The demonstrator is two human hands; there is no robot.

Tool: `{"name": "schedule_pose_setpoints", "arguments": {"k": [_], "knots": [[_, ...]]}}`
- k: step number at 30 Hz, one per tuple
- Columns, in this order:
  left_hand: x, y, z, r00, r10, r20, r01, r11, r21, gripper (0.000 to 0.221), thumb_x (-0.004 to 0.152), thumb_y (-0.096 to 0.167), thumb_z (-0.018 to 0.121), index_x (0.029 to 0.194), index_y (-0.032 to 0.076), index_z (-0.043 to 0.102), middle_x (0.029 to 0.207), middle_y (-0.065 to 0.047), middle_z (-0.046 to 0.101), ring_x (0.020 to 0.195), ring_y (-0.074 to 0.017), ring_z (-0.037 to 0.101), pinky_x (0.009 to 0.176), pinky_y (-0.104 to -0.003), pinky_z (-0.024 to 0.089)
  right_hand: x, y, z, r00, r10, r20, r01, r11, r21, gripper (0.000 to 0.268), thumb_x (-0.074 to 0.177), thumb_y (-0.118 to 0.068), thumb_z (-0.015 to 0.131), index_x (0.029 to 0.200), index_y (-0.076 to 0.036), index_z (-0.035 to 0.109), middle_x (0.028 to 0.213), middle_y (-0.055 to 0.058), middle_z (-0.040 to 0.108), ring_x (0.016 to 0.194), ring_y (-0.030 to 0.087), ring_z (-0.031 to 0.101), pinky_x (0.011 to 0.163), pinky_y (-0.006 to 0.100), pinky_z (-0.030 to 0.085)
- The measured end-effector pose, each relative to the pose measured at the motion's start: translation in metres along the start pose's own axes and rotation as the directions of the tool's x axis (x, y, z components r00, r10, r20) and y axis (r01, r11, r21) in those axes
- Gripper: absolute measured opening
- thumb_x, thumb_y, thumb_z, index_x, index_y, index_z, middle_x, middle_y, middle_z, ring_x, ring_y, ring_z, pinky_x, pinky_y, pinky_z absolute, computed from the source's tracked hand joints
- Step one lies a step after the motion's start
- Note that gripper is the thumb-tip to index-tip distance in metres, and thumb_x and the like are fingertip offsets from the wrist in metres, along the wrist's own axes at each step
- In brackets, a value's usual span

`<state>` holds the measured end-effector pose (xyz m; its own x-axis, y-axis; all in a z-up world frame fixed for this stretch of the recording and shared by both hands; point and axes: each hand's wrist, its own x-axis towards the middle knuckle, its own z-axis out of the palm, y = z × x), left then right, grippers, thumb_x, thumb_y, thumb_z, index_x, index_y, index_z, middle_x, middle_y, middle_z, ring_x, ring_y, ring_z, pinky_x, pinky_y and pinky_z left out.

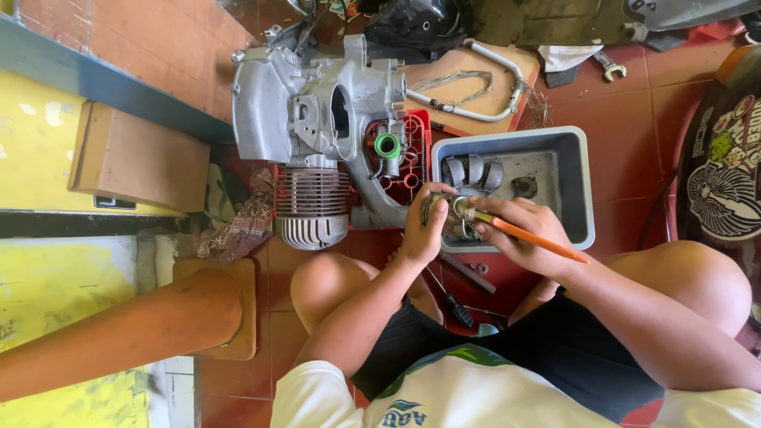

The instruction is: Cleaning a motorcycle piston and its rings using a brush and cleaning solution

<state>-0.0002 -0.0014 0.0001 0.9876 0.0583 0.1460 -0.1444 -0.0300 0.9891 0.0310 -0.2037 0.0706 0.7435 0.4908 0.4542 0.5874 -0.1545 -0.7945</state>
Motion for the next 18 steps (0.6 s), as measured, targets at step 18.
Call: {"name": "schedule_pose_setpoints", "arguments": {"k": [18], "knots": [[-0.001,-0.015,-0.013,0.950,-0.222,0.222,0.205,0.974,0.094,0.043,0.106,0.054,0.050,0.108,0.017,0.073,0.081,-0.014,0.067,0.078,-0.0196,0.062,0.076,-0.037,0.051,0.007,0.005,-0.009,0.877,0.162,0.453,-0.215,0.974,0.068,0.016,0.092,-0.030,0.075,0.101,-0.016,0.075,0.076,0.011,0.073,0.069,0.038,0.074,0.064,0.045,0.059]]}}
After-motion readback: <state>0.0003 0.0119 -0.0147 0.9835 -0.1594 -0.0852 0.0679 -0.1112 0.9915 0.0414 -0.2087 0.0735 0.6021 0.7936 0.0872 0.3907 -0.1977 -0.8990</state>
